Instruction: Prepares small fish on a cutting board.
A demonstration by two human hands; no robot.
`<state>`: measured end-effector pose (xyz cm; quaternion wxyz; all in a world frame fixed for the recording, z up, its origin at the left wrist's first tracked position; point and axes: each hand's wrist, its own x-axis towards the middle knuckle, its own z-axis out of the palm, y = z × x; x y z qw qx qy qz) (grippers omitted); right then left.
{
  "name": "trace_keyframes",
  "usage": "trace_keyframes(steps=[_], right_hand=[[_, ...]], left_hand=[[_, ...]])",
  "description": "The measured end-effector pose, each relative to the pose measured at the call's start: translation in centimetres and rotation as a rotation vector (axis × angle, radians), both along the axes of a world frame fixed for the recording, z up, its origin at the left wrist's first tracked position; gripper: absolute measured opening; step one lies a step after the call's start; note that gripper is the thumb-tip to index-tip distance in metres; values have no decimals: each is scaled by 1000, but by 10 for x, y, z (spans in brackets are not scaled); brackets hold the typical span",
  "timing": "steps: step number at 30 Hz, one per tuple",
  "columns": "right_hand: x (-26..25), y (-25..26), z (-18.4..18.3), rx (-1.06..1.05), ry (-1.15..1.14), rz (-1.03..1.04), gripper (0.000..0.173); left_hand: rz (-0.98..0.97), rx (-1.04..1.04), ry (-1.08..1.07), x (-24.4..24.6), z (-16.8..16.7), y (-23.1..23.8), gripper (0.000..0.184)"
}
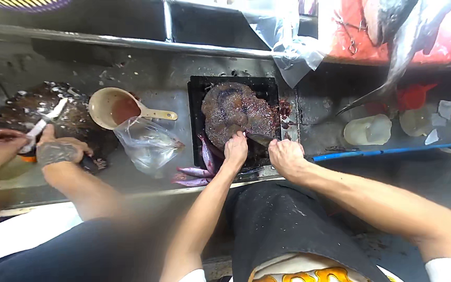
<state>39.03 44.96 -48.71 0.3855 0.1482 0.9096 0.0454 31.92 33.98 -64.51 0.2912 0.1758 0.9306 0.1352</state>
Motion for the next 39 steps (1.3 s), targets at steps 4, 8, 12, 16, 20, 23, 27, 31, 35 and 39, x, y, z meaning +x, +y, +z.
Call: trace_keyframes(steps=[4, 8, 12, 16, 20, 23, 27, 31, 35, 39], right_hand=[[25, 12, -24, -52, 16, -73, 37], [30, 30, -35, -180, -15, -168, 44], [33, 73, -63, -440, 144, -474, 54], [44, 82, -84, -532, 297, -389, 53], [29, 78, -109, -698, 203, -117, 43], [-4, 105, -129, -824, 129, -147, 45], [-18, 151, -145, -544, 372, -397, 59], [-12, 147, -126, -480, 421, -346, 53], [8, 118, -129, -564, 185, -297, 45], [17, 127, -132, -684, 187, -478, 47]], left_hand=[[86, 16, -198, 13, 13, -17, 48], [-135, 54, -370, 20, 28, -88, 49], [-294, -49, -459, 19, 14, -144, 42], [61, -157, -289, 26, -4, -130, 47], [545, -116, -233, 36, -22, -80, 60], [841, -10, -217, 46, -32, -50, 69], [1226, 328, -216, 63, -66, -40, 66], [1438, 644, -276, 65, -72, -40, 51], [1434, 759, -268, 68, -38, -57, 44], [1158, 1030, -407, 60, 10, -66, 36]])
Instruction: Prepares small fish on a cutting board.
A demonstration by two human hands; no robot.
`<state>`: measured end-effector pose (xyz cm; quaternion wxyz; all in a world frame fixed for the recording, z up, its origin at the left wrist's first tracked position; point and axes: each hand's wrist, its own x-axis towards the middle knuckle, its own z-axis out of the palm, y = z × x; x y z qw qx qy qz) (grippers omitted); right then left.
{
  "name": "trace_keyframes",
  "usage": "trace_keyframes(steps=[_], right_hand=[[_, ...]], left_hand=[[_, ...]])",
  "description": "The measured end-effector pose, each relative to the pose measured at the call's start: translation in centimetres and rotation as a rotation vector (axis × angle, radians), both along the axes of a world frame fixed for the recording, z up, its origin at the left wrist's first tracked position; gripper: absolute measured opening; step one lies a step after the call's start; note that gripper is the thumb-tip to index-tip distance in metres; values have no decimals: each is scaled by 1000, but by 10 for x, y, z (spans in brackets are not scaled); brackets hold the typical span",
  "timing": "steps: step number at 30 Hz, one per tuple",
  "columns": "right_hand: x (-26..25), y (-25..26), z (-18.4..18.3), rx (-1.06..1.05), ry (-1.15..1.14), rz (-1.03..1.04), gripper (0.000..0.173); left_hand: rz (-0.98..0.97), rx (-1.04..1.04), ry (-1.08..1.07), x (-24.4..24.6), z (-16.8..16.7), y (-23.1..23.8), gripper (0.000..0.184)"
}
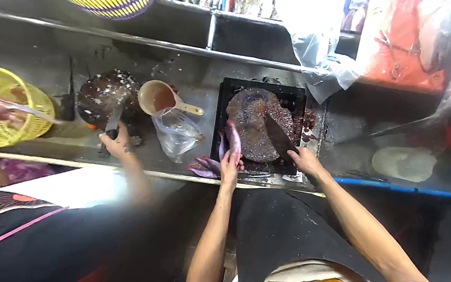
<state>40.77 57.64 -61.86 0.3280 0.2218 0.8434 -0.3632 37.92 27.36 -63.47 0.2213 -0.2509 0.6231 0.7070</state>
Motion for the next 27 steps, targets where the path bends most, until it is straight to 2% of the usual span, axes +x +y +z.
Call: trace_keyframes(steps=[2, 5, 7, 10, 12, 14, 16, 17, 19, 21, 24, 25, 27], right_hand=[[2, 2, 8, -44, 39, -105, 50], [-1, 2, 20, 127, 188, -142, 52], [-8, 0, 28, 223, 252, -89, 49], [-5, -18, 17, 307, 206, 76, 43], [4, -41, 23, 254, 97, 170, 41], [10, -48, 46, 86, 9, 211, 41], [8, -31, 50, -29, -44, 180, 46], [6, -21, 45, 7, -16, 161, 46], [6, -20, 31, 214, 74, 174, 41], [15, -40, 42, 294, 79, 242, 37], [18, -50, 69, 93, -29, 282, 40], [14, -39, 66, 29, -34, 239, 41], [3, -16, 45, 108, 34, 170, 42]], left_hand=[[-176, 91, -91, -10, 14, 9, 36], [-288, 40, -208, -18, 11, 28, 39], [-246, 57, -188, -17, 4, 36, 37], [-174, 64, -143, -14, -6, 46, 36], [-118, 52, -149, -18, -14, 50, 34], [-103, 59, -191, -27, -13, 47, 34], [-94, 96, -235, -26, -13, 39, 33], [-87, 111, -246, -26, -11, 38, 32], [-78, 122, -258, -28, -9, 42, 31], [-74, 110, -270, -31, -7, 49, 32], [-76, 108, -280, -32, -4, 51, 34], [-93, 137, -270, -29, -3, 48, 34], [-186, 149, -191, -27, -4, 44, 35]])
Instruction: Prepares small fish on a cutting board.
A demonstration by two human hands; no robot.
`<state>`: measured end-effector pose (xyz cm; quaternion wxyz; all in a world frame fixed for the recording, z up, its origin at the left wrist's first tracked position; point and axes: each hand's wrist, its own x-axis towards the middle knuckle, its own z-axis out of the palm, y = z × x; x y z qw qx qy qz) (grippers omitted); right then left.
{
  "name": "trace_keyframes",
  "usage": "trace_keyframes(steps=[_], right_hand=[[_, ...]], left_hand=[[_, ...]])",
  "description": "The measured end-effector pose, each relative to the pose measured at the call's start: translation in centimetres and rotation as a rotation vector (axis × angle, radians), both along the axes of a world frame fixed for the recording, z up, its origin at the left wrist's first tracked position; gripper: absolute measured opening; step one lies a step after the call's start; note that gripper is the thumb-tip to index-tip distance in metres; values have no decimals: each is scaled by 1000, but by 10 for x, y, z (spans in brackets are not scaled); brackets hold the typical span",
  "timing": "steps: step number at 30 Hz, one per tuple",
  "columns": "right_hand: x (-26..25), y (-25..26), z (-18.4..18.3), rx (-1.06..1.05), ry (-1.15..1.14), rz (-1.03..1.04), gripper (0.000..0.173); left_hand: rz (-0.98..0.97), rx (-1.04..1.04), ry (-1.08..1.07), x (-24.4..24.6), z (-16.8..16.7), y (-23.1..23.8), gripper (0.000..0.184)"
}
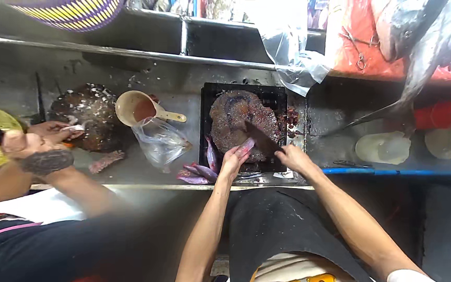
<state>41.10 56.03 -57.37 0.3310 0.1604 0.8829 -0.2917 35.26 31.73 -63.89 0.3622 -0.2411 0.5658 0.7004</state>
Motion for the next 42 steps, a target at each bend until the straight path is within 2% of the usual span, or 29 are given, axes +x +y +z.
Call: trace_keyframes(steps=[2, 4, 6, 8, 11, 12, 13, 16, 18, 20, 22, 24, 26, 28, 29, 31, 33, 35, 37, 38, 40, 42], right_hand=[[0, 0, -19, 170, 93, -10, 37], [8, -24, -9, 197, 66, 43, 33], [12, -39, 17, 50, -9, 103, 34], [12, -28, 22, -73, -30, 62, 38], [7, 0, -3, 91, 52, -34, 38], [9, 7, -12, 161, 67, -44, 37], [11, 10, -16, 220, 58, -35, 36], [14, 4, -15, 299, 4, -1, 36], [19, -6, -13, 311, 3, 2, 36], [25, -24, 6, 234, -35, 36, 35], [28, -33, 28, 71, -101, 92, 36], [24, -15, 29, -55, -127, 42, 38], [21, 4, 11, 52, -29, -12, 37], [29, -6, 6, 188, 23, -10, 32], [32, -17, 10, 205, 15, 22, 33], [33, -34, 29, 96, -56, 94, 36], [29, -26, 32, -13, -88, 36, 39], [25, -13, 16, 88, -28, -49, 36], [32, -21, 7, 210, 0, -15, 33], [37, -31, 12, 205, -8, 31, 33], [43, -40, 26, 86, -44, 94, 36], [37, -24, 25, -3, -60, 26, 38]], left_hand=[[-155, -123, 133, 3, -4, 1, 43], [-249, -272, 234, 2, -5, 8, 48], [-295, -349, 283, 2, -2, 11, 48], [-294, -383, 319, 5, -4, 7, 45], [-426, -552, 449, 5, 0, 5, 48], [-433, -571, 430, 5, 1, 7, 48], [-394, -533, 370, 6, 2, 10, 45], [-86, -184, 61, 11, 3, 16, 41], [18, -122, -11, 12, 1, 19, 42], [-4, -149, 17, 14, 2, 21, 38], [-73, -198, 63, 15, 5, 20, 39], [-141, -229, 105, 21, 6, 15, 41], [-197, -299, 207, 25, -1, 17, 45], [-263, -418, 311, 30, -1, 21, 45], [-294, -482, 353, 27, -2, 26, 44], [-295, -537, 373, 22, -4, 33, 40], [-241, -519, 363, 25, -6, 31, 39], [-217, -481, 370, 26, -5, 31, 43], [-220, -438, 357, 28, -5, 32, 44], [-208, -394, 339, 27, -6, 33, 42], [-139, -263, 268, 24, -9, 30, 39], [-64, -118, 181, 22, -3, 21, 40]])
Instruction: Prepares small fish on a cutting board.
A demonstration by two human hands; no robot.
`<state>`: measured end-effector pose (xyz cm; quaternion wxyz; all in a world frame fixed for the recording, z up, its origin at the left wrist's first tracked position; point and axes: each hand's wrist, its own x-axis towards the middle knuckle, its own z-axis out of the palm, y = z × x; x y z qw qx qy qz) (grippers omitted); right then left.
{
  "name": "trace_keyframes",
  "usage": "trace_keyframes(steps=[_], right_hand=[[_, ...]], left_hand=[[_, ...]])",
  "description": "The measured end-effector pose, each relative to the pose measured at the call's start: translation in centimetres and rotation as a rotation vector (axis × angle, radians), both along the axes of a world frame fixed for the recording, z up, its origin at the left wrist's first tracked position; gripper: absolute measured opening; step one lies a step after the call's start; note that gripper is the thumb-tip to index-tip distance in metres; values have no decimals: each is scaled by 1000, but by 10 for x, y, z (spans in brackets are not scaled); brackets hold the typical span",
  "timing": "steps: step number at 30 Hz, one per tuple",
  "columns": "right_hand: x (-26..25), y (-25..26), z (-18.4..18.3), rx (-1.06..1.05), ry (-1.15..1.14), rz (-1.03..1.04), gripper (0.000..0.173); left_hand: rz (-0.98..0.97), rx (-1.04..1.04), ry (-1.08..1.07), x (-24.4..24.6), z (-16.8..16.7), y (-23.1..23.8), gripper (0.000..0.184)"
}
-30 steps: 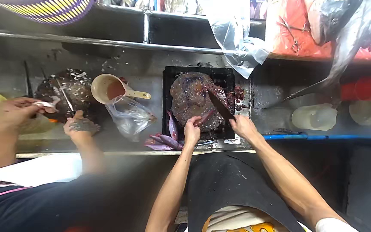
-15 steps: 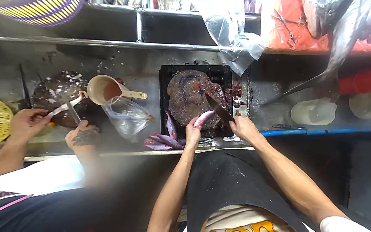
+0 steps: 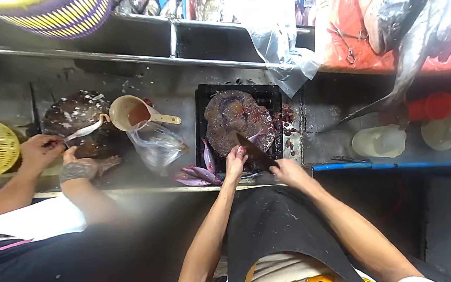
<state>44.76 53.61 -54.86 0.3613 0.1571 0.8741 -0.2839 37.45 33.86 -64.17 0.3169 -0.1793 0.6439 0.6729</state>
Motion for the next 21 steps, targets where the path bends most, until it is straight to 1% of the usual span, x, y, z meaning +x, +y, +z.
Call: trace_keyframes(steps=[2, 4, 6, 7, 8, 9, 10, 12, 13, 15, 16, 17, 18, 19, 21], right_hand=[[-6, 12, -17, 136, 40, -41, 36], [1, 2, -22, 248, 84, 10, 33], [2, -11, -3, 163, 62, 101, 34], [1, -11, 3, 84, 28, 110, 36], [-2, -5, 3, 17, 16, 69, 37], [-6, 5, -3, 20, 30, 27, 37], [-10, 12, -14, 90, 58, 3, 36], [-6, 7, -28, 203, 94, 9, 34], [-2, -2, -22, 188, 83, 42, 34], [-2, -9, -5, 6, 23, 88, 35], [-4, -4, 0, -83, 7, 68, 35], [-9, 6, 2, -98, 29, 60, 36], [-16, 16, 2, -46, 100, 63, 37], [-24, 25, 2, 24, 218, 47, 38], [-32, 32, -5, 129, 535, -61, 40]], left_hand=[[48, 86, -61, -1, 2, -4, 38], [56, 80, -99, 0, 3, -1, 35], [68, 64, -119, -8, 5, 3, 35], [91, 54, -136, -9, 4, 2, 34], [114, 63, -161, -8, 4, 0, 34], [142, 86, -181, -10, 5, -1, 32], [167, 109, -195, -11, 6, -1, 32], [182, 107, -212, -10, 8, 0, 31], [174, 90, -210, -11, 9, 1, 31], [158, 40, -206, -17, 6, -1, 31], [149, 25, -218, -15, 5, -7, 30], [140, 26, -226, -15, 4, -13, 30], [126, 33, -222, -17, 5, -19, 30], [107, 30, -211, -19, 6, -24, 31], [91, 8, -200, -17, 8, -31, 32]])
